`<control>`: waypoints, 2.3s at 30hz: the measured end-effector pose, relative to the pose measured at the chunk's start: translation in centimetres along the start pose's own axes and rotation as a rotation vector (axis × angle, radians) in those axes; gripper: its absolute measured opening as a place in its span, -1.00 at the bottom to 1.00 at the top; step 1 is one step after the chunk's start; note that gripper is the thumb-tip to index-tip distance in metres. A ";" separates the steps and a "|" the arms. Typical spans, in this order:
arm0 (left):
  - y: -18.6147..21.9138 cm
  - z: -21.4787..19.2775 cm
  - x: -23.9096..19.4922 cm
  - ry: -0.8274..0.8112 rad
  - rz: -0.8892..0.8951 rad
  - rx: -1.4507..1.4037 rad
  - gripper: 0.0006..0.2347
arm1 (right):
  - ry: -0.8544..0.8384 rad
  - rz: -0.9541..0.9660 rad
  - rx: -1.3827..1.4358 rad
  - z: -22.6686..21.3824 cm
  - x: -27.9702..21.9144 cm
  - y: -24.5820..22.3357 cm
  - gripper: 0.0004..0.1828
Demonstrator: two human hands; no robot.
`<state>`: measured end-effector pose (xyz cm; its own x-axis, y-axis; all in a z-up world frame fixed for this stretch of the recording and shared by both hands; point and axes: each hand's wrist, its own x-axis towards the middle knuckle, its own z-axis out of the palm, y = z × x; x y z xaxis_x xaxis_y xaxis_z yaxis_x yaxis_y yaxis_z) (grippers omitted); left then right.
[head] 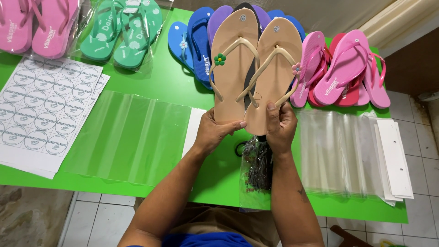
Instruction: The person assembles a pair of flip-flop sandals by threading black plastic ties through the straps, then places the pair inside a clear plastic bag and applies a white adhesive cardboard header to the top of the bag.
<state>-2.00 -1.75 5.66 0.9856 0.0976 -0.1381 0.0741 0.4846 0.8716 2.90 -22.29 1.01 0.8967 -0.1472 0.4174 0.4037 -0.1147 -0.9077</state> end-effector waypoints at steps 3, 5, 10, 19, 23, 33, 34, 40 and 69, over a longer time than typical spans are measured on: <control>-0.1 0.0 0.1 -0.014 -0.014 -0.014 -0.61 | -0.004 -0.006 -0.008 0.1 0.0 -0.3 -0.75; 0.1 0.2 0.1 -0.020 -0.030 -0.037 -0.61 | -0.007 -0.008 -0.012 -0.1 0.0 0.2 -0.76; -0.3 -0.2 0.5 -0.036 -0.040 -0.082 -0.59 | -0.012 -0.024 -0.024 0.0 0.1 -0.9 -0.76; -0.3 -1.0 0.1 -0.242 -0.127 0.000 -0.64 | 0.374 -0.079 0.132 0.2 1.4 -5.6 -0.38; 0.1 -0.8 -0.5 -0.368 -0.182 0.119 -0.67 | 0.478 0.161 0.095 -3.2 2.3 -6.7 -0.30; 3.1 -0.3 -1.3 -0.610 -0.181 0.384 -0.72 | -0.123 0.041 -0.201 -9.9 3.6 -17.0 -0.56; 3.4 0.0 -1.6 -0.612 -0.185 0.389 -0.72 | -0.118 0.045 -0.198 -10.1 3.5 -17.2 -0.56; 5.0 -0.6 -3.9 -0.757 -0.151 0.592 -0.66 | -0.336 0.140 -0.339 -11.2 2.5 -19.6 -0.71; 1.1 -7.5 -6.6 0.062 0.273 1.502 -0.31 | -0.082 0.747 -0.395 -12.2 -10.7 -19.1 -0.68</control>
<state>-9.55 4.64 3.95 0.9894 0.0884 0.1153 0.0152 -0.8521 0.5231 -16.63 -30.54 14.44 0.9189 -0.2512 -0.3041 -0.3795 -0.3527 -0.8553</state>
